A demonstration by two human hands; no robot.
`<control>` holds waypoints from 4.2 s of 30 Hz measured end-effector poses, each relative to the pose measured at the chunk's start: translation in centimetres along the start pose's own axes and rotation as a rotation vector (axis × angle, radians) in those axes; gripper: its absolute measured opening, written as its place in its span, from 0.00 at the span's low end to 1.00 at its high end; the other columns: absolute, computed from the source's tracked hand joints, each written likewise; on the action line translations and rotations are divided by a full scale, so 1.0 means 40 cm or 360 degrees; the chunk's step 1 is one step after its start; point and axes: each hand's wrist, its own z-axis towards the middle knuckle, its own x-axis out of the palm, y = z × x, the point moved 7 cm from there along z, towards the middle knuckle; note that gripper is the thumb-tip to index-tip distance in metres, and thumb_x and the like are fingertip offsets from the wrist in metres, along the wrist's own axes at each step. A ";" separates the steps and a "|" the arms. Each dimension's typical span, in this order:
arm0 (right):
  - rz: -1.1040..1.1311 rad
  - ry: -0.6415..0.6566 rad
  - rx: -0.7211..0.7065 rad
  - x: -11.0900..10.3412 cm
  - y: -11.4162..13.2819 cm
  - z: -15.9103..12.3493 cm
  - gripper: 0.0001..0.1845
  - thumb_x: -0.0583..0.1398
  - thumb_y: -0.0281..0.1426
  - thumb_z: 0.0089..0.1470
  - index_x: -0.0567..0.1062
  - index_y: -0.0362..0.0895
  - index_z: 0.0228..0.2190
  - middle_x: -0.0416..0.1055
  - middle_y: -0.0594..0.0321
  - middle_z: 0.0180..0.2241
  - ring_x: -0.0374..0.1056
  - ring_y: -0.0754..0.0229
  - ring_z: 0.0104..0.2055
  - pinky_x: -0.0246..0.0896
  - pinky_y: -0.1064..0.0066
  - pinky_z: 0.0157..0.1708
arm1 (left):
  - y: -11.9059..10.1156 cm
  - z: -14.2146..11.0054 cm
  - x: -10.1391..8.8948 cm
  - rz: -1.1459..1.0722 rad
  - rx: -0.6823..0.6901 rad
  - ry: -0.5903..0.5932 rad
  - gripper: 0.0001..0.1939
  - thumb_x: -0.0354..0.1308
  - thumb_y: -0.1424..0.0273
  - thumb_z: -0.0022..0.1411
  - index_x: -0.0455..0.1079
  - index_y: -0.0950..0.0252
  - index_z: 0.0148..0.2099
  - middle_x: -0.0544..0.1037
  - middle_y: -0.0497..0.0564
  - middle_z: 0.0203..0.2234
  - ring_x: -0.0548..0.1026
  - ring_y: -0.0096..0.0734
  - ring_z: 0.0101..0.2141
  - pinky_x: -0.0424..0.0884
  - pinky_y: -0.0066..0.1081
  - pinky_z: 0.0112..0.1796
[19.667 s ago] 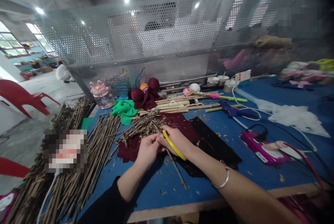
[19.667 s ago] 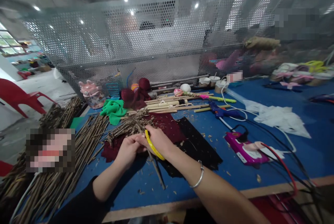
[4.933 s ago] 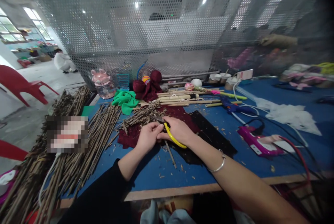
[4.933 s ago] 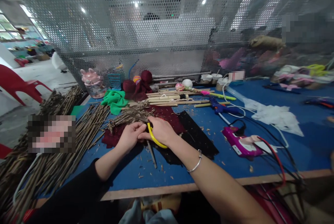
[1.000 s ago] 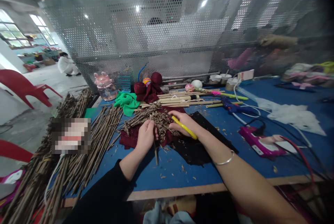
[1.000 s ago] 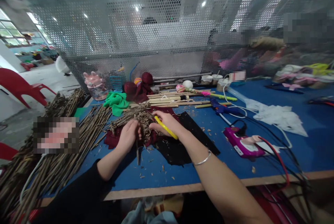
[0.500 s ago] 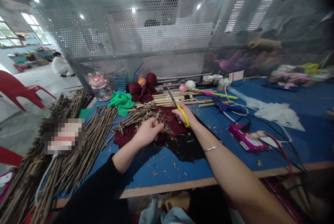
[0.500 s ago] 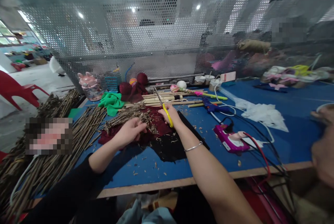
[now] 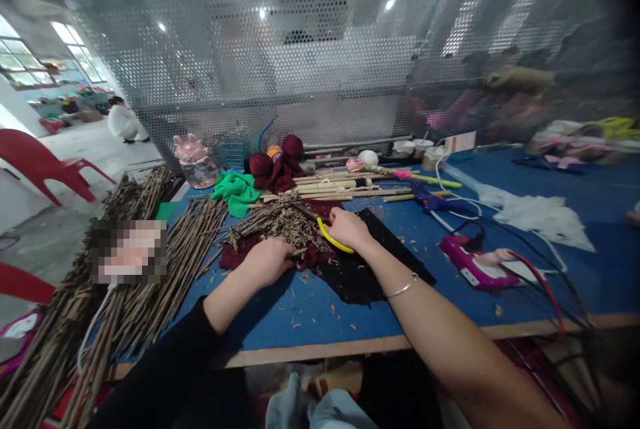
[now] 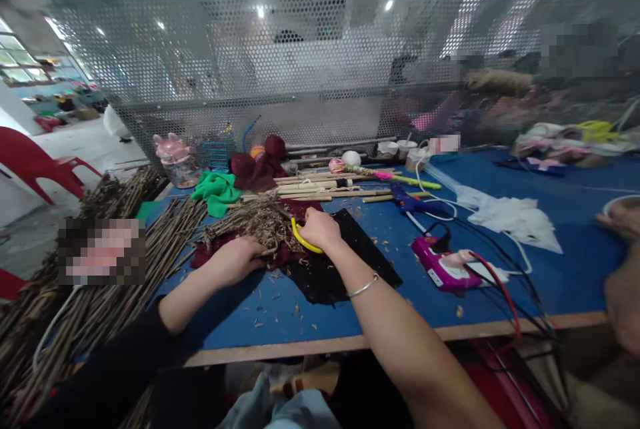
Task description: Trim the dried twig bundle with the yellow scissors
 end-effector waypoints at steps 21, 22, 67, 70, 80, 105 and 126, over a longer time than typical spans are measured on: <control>0.1298 -0.0057 0.0285 0.015 -0.069 0.033 0.22 0.64 0.44 0.35 0.56 0.47 0.22 0.60 0.72 0.13 0.59 0.65 0.14 0.50 0.75 0.14 | -0.141 0.137 0.025 0.0334 -0.0089 -0.0027 0.12 0.48 0.68 0.60 0.71 0.68 0.37 0.75 0.59 0.32 0.75 0.39 0.34 0.69 0.35 0.35; 0.1308 -0.0055 0.0290 0.016 -0.069 0.033 0.23 0.64 0.44 0.34 0.56 0.47 0.22 0.60 0.72 0.12 0.59 0.64 0.14 0.50 0.75 0.14 | -0.133 0.142 0.016 0.0320 -0.0138 -0.0070 0.12 0.48 0.68 0.60 0.71 0.68 0.36 0.75 0.59 0.32 0.75 0.39 0.33 0.69 0.35 0.35; 0.0376 -0.0228 0.0022 -0.006 -0.017 0.008 0.17 0.63 0.41 0.36 0.62 0.46 0.22 0.65 0.65 0.21 0.59 0.63 0.23 0.43 0.74 0.20 | 0.126 0.011 -0.074 -0.0134 -0.0566 -0.0604 0.25 0.52 0.72 0.53 0.60 0.72 0.54 0.70 0.62 0.46 0.69 0.38 0.45 0.63 0.33 0.46; 0.0378 -0.0236 0.0013 -0.009 -0.016 0.006 0.17 0.63 0.41 0.36 0.61 0.46 0.21 0.64 0.65 0.20 0.58 0.64 0.22 0.43 0.74 0.19 | 0.110 0.044 -0.054 -0.0140 -0.0392 -0.0517 0.21 0.52 0.72 0.54 0.64 0.68 0.52 0.71 0.58 0.44 0.69 0.36 0.45 0.63 0.32 0.48; 0.0407 -0.0237 0.0027 -0.017 -0.016 0.006 0.18 0.63 0.40 0.35 0.60 0.46 0.20 0.63 0.66 0.20 0.56 0.65 0.21 0.43 0.74 0.19 | 0.118 0.025 -0.108 -0.0067 -0.0599 -0.0605 0.21 0.50 0.74 0.53 0.63 0.67 0.50 0.71 0.58 0.43 0.70 0.36 0.44 0.65 0.31 0.44; 0.0687 -0.0385 -0.0112 -0.042 -0.013 0.004 0.16 0.62 0.37 0.37 0.63 0.46 0.28 0.63 0.69 0.21 0.57 0.65 0.23 0.49 0.75 0.23 | 0.171 -0.134 -0.128 -0.0802 -0.0752 -0.0506 0.19 0.44 0.56 0.58 0.67 0.65 0.33 0.72 0.47 0.20 0.67 0.25 0.20 0.60 0.25 0.23; 0.1519 -0.0377 0.0239 -0.044 -0.091 0.031 0.11 0.53 0.30 0.43 0.66 0.43 0.33 0.57 0.73 0.13 0.52 0.71 0.10 0.47 0.81 0.09 | -0.026 0.097 -0.126 -0.0098 -0.0485 -0.0565 0.10 0.45 0.68 0.60 0.66 0.65 0.38 0.75 0.56 0.33 0.73 0.36 0.34 0.64 0.30 0.36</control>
